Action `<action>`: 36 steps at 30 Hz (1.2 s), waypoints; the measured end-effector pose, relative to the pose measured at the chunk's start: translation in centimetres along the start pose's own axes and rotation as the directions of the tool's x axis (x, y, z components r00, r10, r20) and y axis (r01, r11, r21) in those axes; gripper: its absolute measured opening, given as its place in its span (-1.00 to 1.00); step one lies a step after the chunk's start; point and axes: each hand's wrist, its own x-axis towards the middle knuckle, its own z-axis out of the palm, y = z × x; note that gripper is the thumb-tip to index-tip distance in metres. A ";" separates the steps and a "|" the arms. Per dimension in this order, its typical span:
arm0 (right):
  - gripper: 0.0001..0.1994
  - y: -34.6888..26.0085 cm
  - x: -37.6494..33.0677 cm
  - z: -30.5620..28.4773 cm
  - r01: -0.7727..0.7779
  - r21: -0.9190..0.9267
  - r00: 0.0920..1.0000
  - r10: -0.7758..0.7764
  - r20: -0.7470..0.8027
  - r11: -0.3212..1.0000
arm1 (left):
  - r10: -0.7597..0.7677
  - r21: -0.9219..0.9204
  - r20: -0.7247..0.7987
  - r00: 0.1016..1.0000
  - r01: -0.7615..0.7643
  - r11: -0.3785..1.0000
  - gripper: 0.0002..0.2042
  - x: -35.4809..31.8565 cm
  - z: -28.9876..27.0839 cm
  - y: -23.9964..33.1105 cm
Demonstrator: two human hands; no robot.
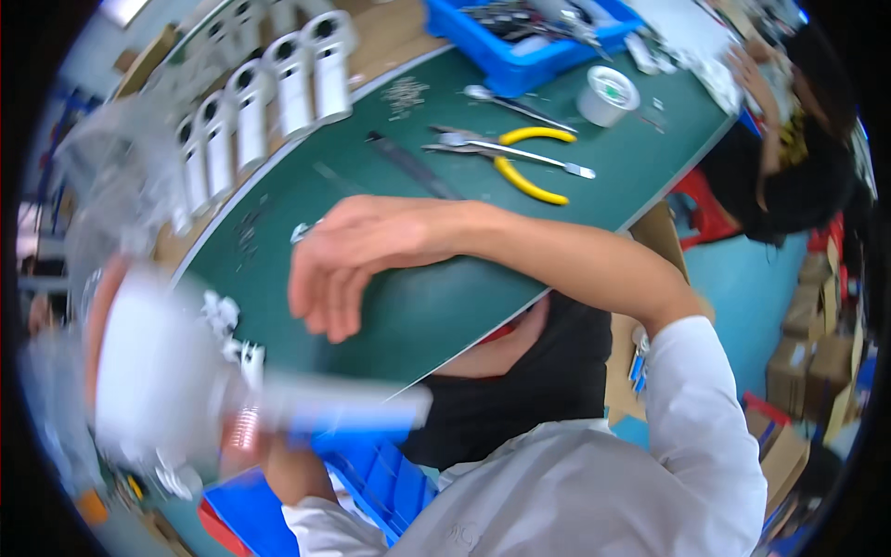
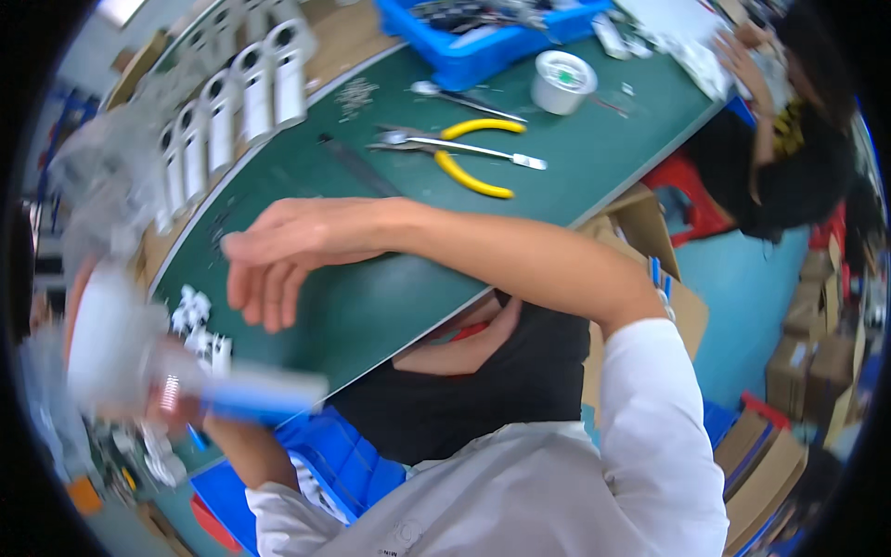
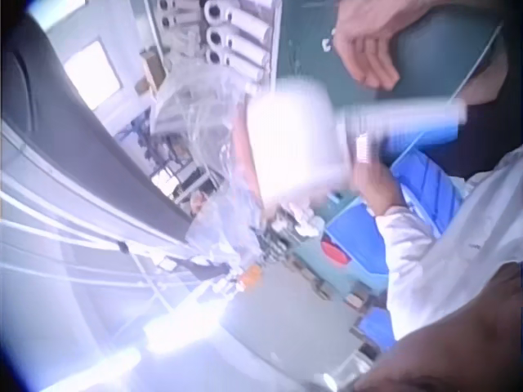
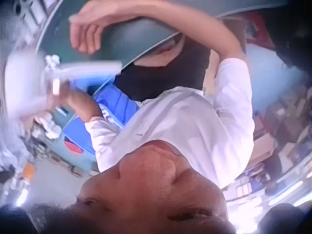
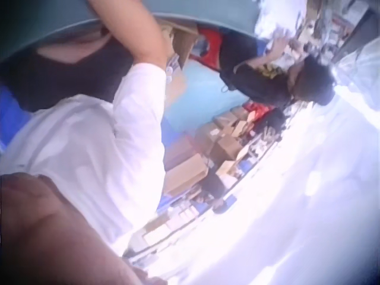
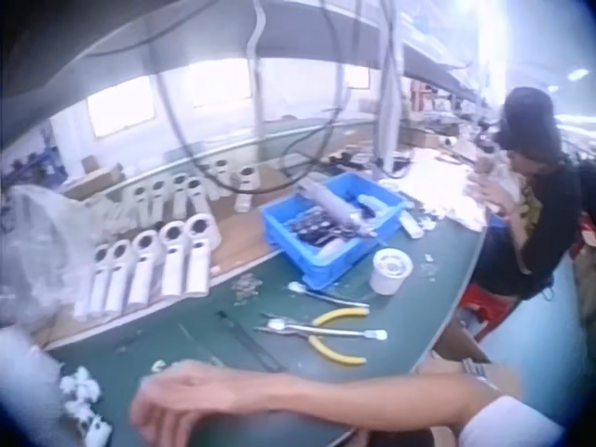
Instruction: Assembling the internal components, circuitry, and outer casing of handheld portable fans.
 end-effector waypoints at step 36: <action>-0.59 1.2 0.5 -0.1 0.068 0.268 0.969 0.000 -0.246 0.961 | 0.029 -0.533 0.252 0.967 0.114 0.838 -0.23 0.4 6.7 -3.9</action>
